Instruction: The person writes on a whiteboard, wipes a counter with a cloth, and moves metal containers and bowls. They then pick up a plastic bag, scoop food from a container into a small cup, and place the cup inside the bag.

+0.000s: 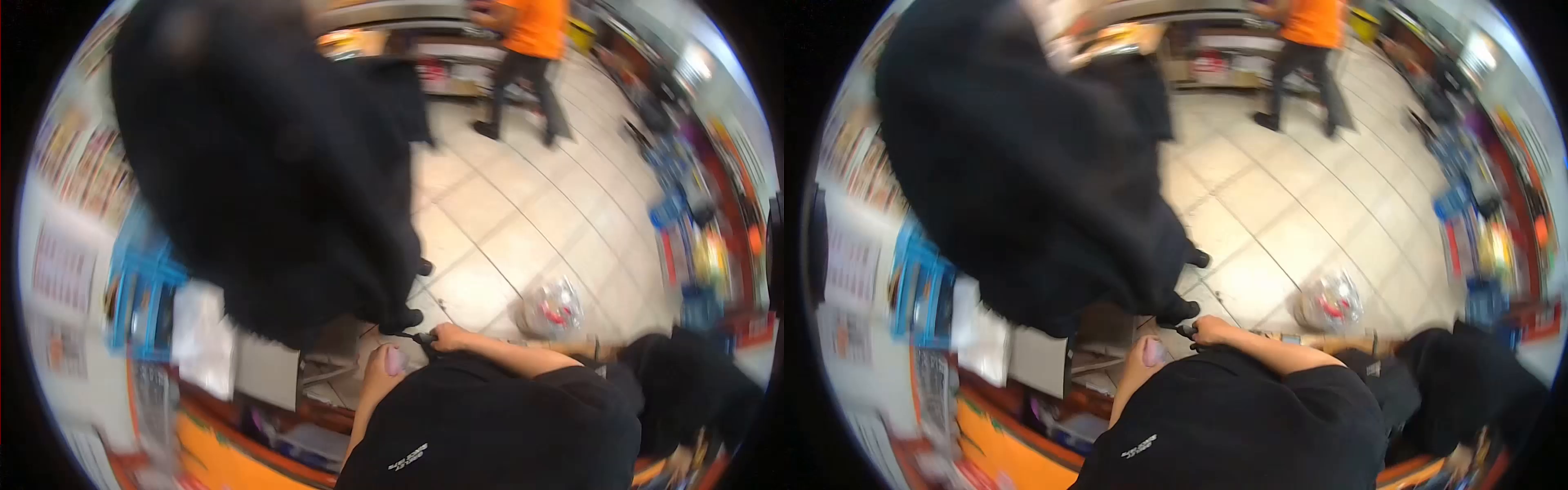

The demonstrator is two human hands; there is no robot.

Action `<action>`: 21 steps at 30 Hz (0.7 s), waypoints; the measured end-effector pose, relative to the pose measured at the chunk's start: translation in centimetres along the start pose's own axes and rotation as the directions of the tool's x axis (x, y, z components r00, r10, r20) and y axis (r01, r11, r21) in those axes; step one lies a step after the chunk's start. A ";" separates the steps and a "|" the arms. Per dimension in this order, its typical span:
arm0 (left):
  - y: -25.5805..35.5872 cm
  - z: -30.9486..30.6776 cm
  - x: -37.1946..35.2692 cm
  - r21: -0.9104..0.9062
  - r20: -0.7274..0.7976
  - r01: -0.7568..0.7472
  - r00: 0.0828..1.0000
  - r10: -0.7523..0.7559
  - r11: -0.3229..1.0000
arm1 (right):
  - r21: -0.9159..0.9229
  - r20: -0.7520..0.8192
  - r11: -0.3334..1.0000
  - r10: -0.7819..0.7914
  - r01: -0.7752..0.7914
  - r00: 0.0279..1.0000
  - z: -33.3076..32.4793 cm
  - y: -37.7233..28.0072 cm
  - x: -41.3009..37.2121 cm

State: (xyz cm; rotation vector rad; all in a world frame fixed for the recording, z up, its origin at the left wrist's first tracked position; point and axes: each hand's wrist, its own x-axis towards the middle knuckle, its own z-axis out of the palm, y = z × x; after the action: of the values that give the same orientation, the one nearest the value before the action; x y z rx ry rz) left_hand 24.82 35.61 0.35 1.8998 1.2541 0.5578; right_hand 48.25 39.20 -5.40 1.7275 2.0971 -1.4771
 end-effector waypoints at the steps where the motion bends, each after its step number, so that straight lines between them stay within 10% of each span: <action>1: 0.1 1.2 2.0 -0.003 0.070 0.026 0.997 -0.026 1.000 | 0.063 -0.044 0.997 0.045 -0.042 0.998 -0.2 2.7 -0.4; 6: 2.5 2.2 9.3 -0.003 0.297 -0.060 0.953 0.058 0.998 | 0.359 -0.142 0.873 0.401 -0.330 0.905 2.2 10.3 -1.7; 13: 5.4 8.4 16.9 0.011 0.551 -0.284 0.802 0.231 0.959 | 0.729 -0.302 0.633 0.637 -0.258 0.709 6.8 12.3 -7.5; 15: 7.3 10.2 18.5 0.041 0.603 -0.356 0.754 0.261 0.934 | 0.831 -0.367 0.522 0.773 -0.191 0.518 8.1 11.7 -9.4; 21: 10.5 18.7 22.4 -0.158 0.688 -0.290 0.654 0.316 0.944 | 0.844 -0.506 0.523 0.706 0.118 0.495 5.8 9.5 -15.2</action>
State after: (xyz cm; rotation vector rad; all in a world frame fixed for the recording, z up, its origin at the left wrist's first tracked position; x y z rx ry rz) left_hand 53.41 46.94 -3.80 2.0122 0.4128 -0.0300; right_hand 58.45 23.37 -5.87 3.5532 0.8634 -1.7945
